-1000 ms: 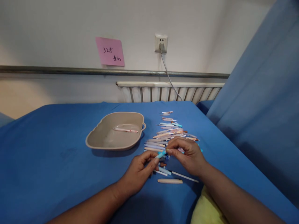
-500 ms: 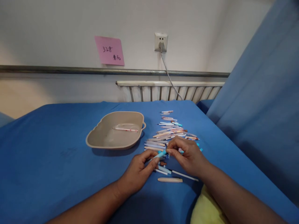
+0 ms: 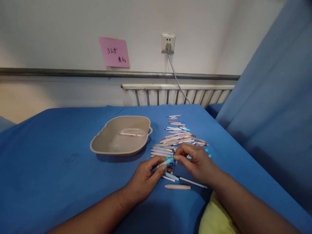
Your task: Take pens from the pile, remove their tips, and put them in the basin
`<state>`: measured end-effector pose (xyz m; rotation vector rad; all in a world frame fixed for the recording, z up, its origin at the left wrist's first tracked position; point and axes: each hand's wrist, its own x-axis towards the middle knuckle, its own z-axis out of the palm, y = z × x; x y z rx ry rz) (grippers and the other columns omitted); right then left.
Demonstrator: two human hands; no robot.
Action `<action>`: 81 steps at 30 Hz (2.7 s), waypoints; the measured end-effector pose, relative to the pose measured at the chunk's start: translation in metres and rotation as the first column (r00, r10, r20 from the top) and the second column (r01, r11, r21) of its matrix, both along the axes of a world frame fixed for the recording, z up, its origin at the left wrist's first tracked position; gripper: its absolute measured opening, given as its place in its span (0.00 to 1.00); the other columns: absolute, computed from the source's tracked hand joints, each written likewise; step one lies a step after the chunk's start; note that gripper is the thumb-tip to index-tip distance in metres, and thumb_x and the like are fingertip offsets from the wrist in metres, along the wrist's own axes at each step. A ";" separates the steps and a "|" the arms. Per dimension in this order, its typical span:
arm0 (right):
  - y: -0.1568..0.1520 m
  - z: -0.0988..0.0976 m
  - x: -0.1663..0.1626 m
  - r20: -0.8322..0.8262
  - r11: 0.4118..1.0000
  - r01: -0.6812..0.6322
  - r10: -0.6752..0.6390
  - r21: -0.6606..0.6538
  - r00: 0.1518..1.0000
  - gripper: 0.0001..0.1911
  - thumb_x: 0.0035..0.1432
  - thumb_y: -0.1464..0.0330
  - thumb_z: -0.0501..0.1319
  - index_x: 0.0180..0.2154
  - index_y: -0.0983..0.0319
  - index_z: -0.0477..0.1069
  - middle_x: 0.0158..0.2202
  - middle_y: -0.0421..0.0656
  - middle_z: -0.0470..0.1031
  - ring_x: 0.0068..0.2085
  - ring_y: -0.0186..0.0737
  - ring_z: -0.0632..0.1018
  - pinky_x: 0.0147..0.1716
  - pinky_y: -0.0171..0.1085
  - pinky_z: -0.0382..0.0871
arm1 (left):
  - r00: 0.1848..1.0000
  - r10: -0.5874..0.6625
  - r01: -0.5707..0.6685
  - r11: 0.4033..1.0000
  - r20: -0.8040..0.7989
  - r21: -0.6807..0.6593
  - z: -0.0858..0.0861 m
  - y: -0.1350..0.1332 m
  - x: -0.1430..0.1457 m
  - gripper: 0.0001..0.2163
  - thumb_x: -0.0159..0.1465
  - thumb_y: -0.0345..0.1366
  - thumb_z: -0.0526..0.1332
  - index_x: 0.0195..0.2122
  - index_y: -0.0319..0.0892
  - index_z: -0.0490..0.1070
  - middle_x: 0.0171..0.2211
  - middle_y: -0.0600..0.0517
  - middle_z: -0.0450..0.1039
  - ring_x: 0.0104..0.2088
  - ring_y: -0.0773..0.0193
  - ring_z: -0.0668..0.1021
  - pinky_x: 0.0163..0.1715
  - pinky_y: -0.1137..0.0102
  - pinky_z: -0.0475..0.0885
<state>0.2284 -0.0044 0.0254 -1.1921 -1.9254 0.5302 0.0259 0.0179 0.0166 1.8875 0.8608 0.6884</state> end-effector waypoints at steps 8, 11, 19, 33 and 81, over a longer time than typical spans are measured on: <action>0.002 -0.004 -0.002 -0.106 0.997 0.017 -0.026 -0.078 0.994 0.07 0.57 0.70 0.59 0.27 0.61 0.68 0.24 0.37 0.70 0.27 0.33 0.71 0.28 0.32 0.63 | 0.996 0.010 0.007 0.978 0.084 -0.207 -0.009 0.000 0.002 0.11 0.63 0.42 0.58 0.37 0.39 0.72 0.24 0.54 0.71 0.23 0.68 0.71 0.25 0.75 0.66; 0.002 -0.004 -0.003 -0.159 0.990 0.012 -0.035 -0.140 0.987 0.07 0.58 0.70 0.59 0.27 0.61 0.68 0.23 0.36 0.70 0.26 0.32 0.71 0.28 0.31 0.63 | 0.992 -0.001 0.035 0.961 0.124 -0.275 -0.010 0.000 0.003 0.12 0.63 0.43 0.58 0.38 0.39 0.71 0.24 0.54 0.70 0.22 0.70 0.69 0.23 0.76 0.65; 0.002 -0.004 -0.002 -0.175 0.986 -0.018 -0.012 -0.166 0.984 0.05 0.57 0.70 0.59 0.28 0.62 0.68 0.24 0.36 0.71 0.26 0.32 0.71 0.27 0.31 0.64 | 0.978 -0.046 0.117 0.928 0.201 -0.353 -0.012 0.001 0.006 0.11 0.64 0.43 0.57 0.38 0.39 0.69 0.25 0.55 0.69 0.21 0.73 0.67 0.22 0.77 0.62; 0.003 -0.002 -0.003 -0.275 0.977 -0.077 0.020 -0.198 0.961 0.07 0.55 0.69 0.61 0.25 0.62 0.69 0.23 0.38 0.72 0.26 0.33 0.72 0.28 0.32 0.66 | 0.929 -0.044 0.250 0.808 0.368 -0.533 -0.016 0.002 0.005 0.12 0.63 0.42 0.59 0.36 0.37 0.69 0.27 0.52 0.71 0.19 0.74 0.67 0.20 0.77 0.61; 0.016 -0.030 0.001 0.101 0.969 0.047 -0.023 -0.243 0.995 0.02 0.55 0.70 0.59 0.33 0.61 0.68 0.31 0.43 0.74 0.33 0.39 0.74 0.33 0.36 0.64 | 0.916 0.105 0.160 0.790 0.388 -0.592 -0.011 0.014 -0.002 0.11 0.59 0.41 0.64 0.34 0.37 0.70 0.27 0.51 0.72 0.20 0.73 0.69 0.19 0.78 0.62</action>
